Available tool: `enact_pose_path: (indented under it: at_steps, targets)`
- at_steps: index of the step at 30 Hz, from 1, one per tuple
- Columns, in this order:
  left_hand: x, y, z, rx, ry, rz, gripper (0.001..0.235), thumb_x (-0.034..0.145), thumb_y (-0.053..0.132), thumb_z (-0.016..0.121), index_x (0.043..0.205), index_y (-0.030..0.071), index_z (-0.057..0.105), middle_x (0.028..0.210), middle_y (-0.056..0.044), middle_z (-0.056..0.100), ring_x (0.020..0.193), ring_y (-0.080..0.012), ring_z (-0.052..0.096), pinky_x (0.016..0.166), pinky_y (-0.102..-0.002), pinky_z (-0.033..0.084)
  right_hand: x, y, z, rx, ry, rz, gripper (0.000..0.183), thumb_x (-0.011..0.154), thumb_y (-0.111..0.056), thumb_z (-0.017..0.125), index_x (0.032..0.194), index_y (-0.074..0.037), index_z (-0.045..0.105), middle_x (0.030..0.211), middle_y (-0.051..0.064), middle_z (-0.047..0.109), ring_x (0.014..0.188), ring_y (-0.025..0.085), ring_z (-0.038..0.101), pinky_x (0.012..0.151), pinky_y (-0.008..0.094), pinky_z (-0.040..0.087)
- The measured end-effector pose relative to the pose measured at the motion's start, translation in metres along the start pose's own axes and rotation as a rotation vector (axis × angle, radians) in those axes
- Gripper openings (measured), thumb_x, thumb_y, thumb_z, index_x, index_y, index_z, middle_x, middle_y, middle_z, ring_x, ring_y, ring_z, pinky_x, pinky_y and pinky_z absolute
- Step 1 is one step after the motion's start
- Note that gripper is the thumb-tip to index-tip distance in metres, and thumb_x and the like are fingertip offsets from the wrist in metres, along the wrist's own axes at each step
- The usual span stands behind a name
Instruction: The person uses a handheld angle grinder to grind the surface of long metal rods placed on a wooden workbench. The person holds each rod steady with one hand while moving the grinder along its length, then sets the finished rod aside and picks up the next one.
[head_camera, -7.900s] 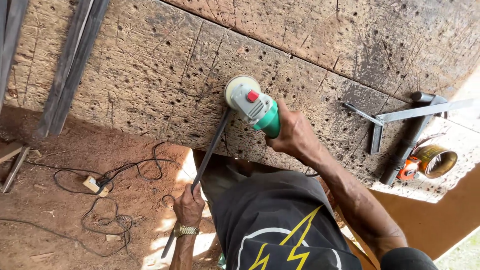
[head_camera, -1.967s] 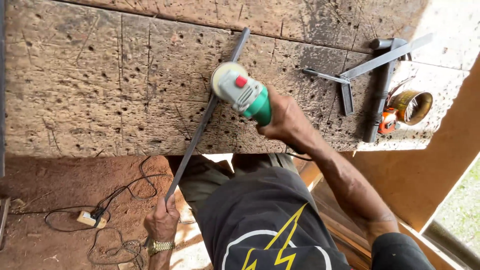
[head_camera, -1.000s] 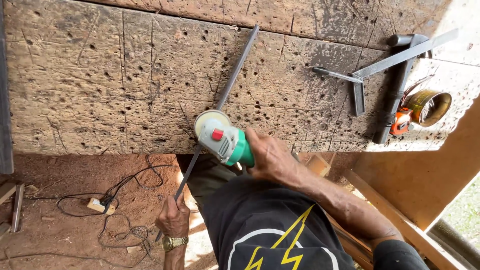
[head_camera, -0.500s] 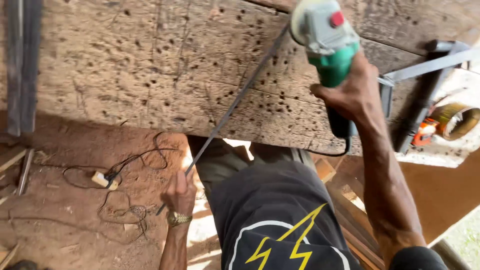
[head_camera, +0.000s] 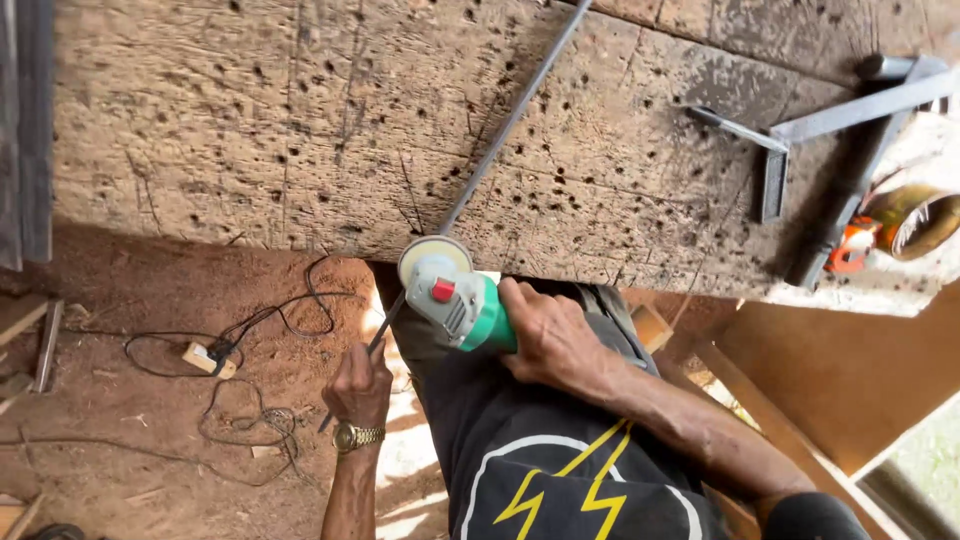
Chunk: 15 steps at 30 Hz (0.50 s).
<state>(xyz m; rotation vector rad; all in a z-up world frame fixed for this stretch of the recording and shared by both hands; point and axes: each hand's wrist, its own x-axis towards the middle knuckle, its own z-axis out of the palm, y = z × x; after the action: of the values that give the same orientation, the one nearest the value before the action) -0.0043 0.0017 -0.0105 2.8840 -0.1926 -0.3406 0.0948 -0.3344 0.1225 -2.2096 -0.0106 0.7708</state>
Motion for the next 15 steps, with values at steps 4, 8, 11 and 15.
enact_pose_path:
  at_steps: [4,8,11,15]
  targets:
    - [-0.007,-0.008,-0.004,-0.007,0.023,0.019,0.032,0.102,0.031,0.071,0.083,0.007,0.06,0.067,-0.004,0.065,0.045,-0.0137,0.052,0.038,-0.032,0.036,0.0,0.012,-0.009,-0.003,-0.009,0.073,0.068,0.062,-0.017,0.085,0.113,0.001,0.045,0.082,0.023,0.066,0.075,0.047,0.066,0.061,0.057,0.052]
    - [-0.001,0.0,-0.014,0.028,0.017,0.021,0.033,0.1,0.03,0.074,0.083,0.007,0.057,0.066,-0.005,0.061,0.05,-0.0182,0.056,0.043,-0.035,0.039,0.008,0.022,-0.037,0.036,0.062,0.114,0.059,0.07,-0.015,0.081,0.115,0.0,0.047,0.081,0.022,0.069,0.074,0.044,0.069,0.062,0.053,0.056]
    - [0.005,0.005,-0.02,0.044,0.029,0.023,0.034,0.099,0.03,0.074,0.083,0.007,0.055,0.065,-0.006,0.059,0.052,-0.0205,0.057,0.045,-0.036,0.04,0.024,0.032,-0.061,0.061,0.102,0.14,0.061,0.071,-0.013,0.081,0.12,0.0,0.048,0.081,0.023,0.072,0.069,0.038,0.073,0.06,0.048,0.061]
    - [-0.007,-0.007,-0.006,0.046,0.026,0.01,0.036,0.1,0.032,0.073,0.081,0.007,0.055,0.063,-0.004,0.058,0.049,-0.0183,0.054,0.043,-0.036,0.038,0.032,0.06,-0.085,0.034,0.122,0.214,0.059,0.073,-0.005,0.077,0.124,0.001,0.049,0.09,0.024,0.073,0.072,0.033,0.077,0.062,0.04,0.068]
